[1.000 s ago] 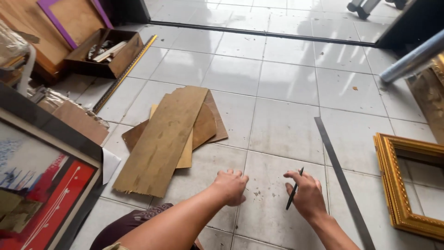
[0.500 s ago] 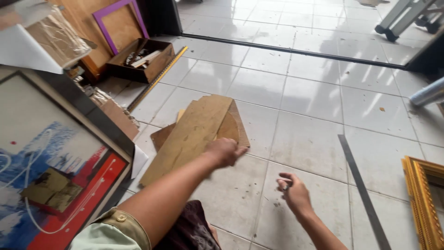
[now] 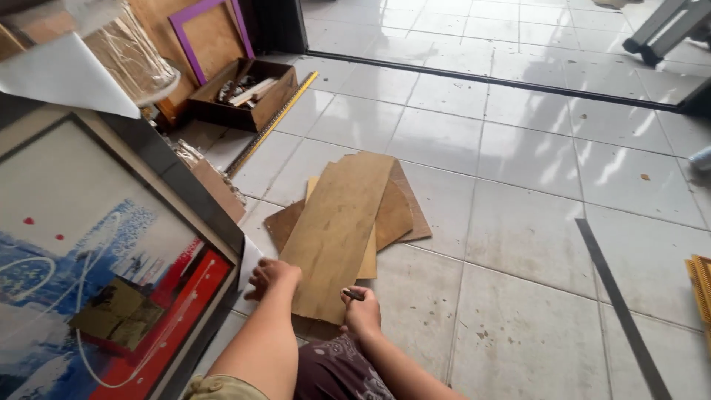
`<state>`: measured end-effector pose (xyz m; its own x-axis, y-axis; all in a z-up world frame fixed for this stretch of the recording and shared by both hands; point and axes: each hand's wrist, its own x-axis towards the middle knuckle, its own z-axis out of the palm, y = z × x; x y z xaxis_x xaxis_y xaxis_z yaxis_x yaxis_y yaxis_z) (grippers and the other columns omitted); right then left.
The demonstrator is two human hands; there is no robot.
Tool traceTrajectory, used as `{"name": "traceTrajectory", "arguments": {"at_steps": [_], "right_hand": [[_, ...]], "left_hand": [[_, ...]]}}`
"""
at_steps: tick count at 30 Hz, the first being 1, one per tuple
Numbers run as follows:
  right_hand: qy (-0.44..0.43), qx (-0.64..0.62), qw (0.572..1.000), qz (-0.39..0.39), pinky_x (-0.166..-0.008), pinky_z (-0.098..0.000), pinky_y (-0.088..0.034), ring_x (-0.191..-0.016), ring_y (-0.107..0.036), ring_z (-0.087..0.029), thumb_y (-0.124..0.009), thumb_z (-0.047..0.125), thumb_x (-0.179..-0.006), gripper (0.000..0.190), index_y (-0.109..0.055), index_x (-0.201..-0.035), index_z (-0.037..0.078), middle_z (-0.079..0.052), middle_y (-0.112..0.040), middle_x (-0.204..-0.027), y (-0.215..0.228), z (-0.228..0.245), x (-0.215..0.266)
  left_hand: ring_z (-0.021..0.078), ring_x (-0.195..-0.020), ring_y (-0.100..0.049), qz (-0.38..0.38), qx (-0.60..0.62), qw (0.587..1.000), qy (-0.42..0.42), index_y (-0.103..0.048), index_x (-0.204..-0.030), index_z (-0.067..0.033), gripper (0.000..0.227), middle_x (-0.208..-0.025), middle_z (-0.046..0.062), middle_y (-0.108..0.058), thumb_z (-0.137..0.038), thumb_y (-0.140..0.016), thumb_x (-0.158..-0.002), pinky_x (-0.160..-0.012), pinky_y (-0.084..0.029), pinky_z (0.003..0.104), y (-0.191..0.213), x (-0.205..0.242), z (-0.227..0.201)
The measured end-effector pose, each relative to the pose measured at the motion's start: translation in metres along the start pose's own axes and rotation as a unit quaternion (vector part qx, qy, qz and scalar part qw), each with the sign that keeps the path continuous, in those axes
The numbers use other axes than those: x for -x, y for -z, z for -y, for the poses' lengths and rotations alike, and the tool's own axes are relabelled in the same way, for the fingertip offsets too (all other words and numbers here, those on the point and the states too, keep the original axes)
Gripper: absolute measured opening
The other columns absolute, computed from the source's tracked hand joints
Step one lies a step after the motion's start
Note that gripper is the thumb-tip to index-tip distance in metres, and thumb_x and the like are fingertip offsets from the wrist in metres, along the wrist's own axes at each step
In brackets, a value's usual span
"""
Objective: Measuring, marking, and cutting thin wood boards for picture framing using a ruler and utility knife.
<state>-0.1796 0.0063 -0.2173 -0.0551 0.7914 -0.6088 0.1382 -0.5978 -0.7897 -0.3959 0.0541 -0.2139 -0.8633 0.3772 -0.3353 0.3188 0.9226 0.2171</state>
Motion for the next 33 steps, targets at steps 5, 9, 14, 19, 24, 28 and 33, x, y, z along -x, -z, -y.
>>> {"name": "traceTrajectory", "arguments": {"at_steps": [5,9,14,19,24,28,33], "right_hand": [[0.100,0.004,0.987,-0.128,-0.107,-0.0418,-0.057,-0.122,-0.073,-0.026,-0.054,0.002,-0.102,0.039,-0.065,-0.138,0.014,-0.011,-0.074,-0.135,0.060,0.019,-0.010],[0.150,0.059,0.959,-0.235,-0.108,-0.0503,-0.057,-0.131,-0.073,-0.039,-0.046,0.004,-0.098,0.041,-0.070,-0.128,0.018,-0.015,-0.080,-0.128,0.177,0.040,-0.048],[0.117,0.171,0.934,-0.290,-0.107,-0.0557,-0.058,-0.127,-0.075,-0.044,-0.060,0.032,-0.101,0.032,-0.077,-0.127,0.024,-0.013,-0.083,-0.125,0.359,0.030,-0.056],[0.066,0.224,0.914,-0.331,-0.098,-0.0485,-0.059,-0.118,-0.080,-0.042,-0.060,0.038,-0.102,0.024,-0.079,-0.114,0.031,-0.007,-0.086,-0.118,0.462,-0.024,-0.031],[0.029,0.282,0.902,-0.327,-0.105,-0.0455,-0.059,-0.125,-0.080,-0.037,-0.057,0.043,-0.101,0.027,-0.078,-0.113,0.032,-0.003,-0.088,-0.123,0.474,-0.058,-0.009],[0.020,0.349,0.877,-0.330,-0.108,-0.0440,-0.053,-0.122,-0.082,-0.033,-0.050,0.060,-0.096,0.033,-0.074,-0.107,0.040,0.004,-0.089,-0.114,0.479,-0.025,0.005],[0.286,0.122,0.929,-0.199,-0.095,-0.0333,-0.056,-0.099,-0.073,-0.019,-0.053,0.003,-0.096,0.027,-0.073,-0.113,0.007,-0.004,-0.086,-0.109,0.467,-0.008,0.025]], "left_hand": [[0.0445,-0.115,-0.076,0.132,0.109,0.979,-0.110,-0.076,-0.133,0.0083,0.064,-0.129,0.029,-0.079,-0.044,-0.071,-0.096,-0.103,-0.046,0.063,-0.002,0.012,-0.042],[0.0295,-0.074,-0.082,0.327,0.173,0.893,-0.257,-0.086,-0.127,-0.0147,0.056,-0.092,0.016,-0.081,-0.057,-0.076,-0.092,-0.069,-0.062,0.038,-0.006,0.078,-0.085],[0.0298,-0.101,-0.084,0.449,-0.152,0.779,-0.410,-0.084,-0.119,-0.0122,0.055,-0.108,0.011,-0.087,-0.056,-0.052,-0.108,-0.095,-0.062,0.050,0.070,0.233,-0.090],[0.0285,-0.085,-0.087,0.332,-0.255,0.771,-0.479,-0.089,-0.118,-0.0217,0.056,-0.107,0.012,-0.087,-0.062,-0.052,-0.107,-0.082,-0.067,0.046,0.018,0.266,-0.106],[0.0403,-0.136,-0.064,0.115,-0.237,0.735,-0.626,-0.060,-0.144,-0.0106,0.076,-0.141,0.014,-0.066,-0.065,-0.078,-0.095,-0.098,-0.063,0.058,-0.012,0.305,-0.105],[0.0366,-0.138,-0.052,0.010,-0.320,0.567,-0.759,-0.052,-0.148,-0.0167,0.087,-0.141,0.012,-0.057,-0.057,-0.092,-0.083,-0.102,-0.053,0.051,-0.013,0.335,-0.101],[0.0451,-0.161,-0.021,0.080,-0.233,0.421,-0.873,-0.039,-0.169,-0.0265,0.140,-0.182,0.011,-0.025,-0.065,-0.107,-0.053,-0.126,-0.017,0.079,-0.031,0.323,-0.084]]}}
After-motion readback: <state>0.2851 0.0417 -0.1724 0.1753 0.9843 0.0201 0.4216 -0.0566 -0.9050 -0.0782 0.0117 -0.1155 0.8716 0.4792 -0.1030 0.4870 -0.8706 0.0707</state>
